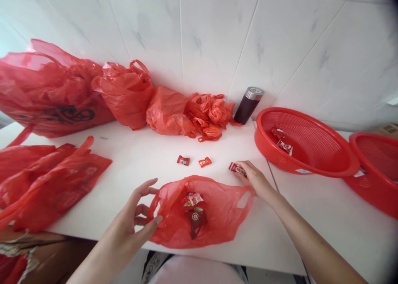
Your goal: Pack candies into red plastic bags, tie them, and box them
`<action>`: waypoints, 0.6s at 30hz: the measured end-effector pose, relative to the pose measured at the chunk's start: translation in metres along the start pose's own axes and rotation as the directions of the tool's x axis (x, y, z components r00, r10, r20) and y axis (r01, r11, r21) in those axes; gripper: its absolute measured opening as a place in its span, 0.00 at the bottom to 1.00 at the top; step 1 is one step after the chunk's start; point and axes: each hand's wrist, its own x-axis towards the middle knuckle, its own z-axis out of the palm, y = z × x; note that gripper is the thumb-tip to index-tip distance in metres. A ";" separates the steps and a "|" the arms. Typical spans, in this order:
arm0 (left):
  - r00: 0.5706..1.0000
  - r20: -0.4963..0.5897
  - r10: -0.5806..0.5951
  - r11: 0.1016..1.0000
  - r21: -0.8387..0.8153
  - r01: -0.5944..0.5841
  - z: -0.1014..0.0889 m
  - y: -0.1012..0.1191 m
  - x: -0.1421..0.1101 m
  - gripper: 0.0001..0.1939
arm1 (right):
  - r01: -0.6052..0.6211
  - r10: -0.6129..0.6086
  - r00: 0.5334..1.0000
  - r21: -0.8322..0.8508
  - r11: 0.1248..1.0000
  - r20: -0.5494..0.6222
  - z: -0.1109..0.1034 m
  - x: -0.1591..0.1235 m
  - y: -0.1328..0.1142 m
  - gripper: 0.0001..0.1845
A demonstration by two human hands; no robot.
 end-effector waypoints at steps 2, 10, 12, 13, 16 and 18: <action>0.998 -0.047 -0.030 0.999 0.043 0.032 0.002 -0.007 -0.006 0.24 | 0.102 -0.103 0.994 0.036 0.994 0.037 0.011 0.017 -0.012 0.18; 0.998 -0.051 -0.044 0.965 0.256 0.056 0.002 -0.016 -0.024 0.19 | 0.480 -0.473 0.858 0.016 0.877 0.200 0.077 0.087 -0.085 0.41; 0.997 -0.058 -0.043 0.968 0.246 0.056 0.002 -0.016 -0.025 0.19 | 0.506 -0.498 0.846 0.007 0.862 0.192 0.093 0.096 -0.099 0.31; 0.997 -0.059 -0.039 0.971 0.235 0.052 0.002 -0.015 -0.025 0.19 | 0.496 -0.489 0.853 0.008 0.868 0.180 0.099 0.099 -0.104 0.25; 0.997 -0.070 -0.025 0.984 0.174 0.037 -0.003 -0.011 -0.025 0.16 | 0.425 -0.424 0.894 0.027 0.905 0.142 0.107 0.105 -0.106 0.13; 0.994 -0.107 -0.017 0.994 0.110 0.029 -0.007 -0.008 -0.024 0.13 | 0.364 -0.369 0.923 0.058 0.929 0.111 0.100 0.107 -0.098 0.10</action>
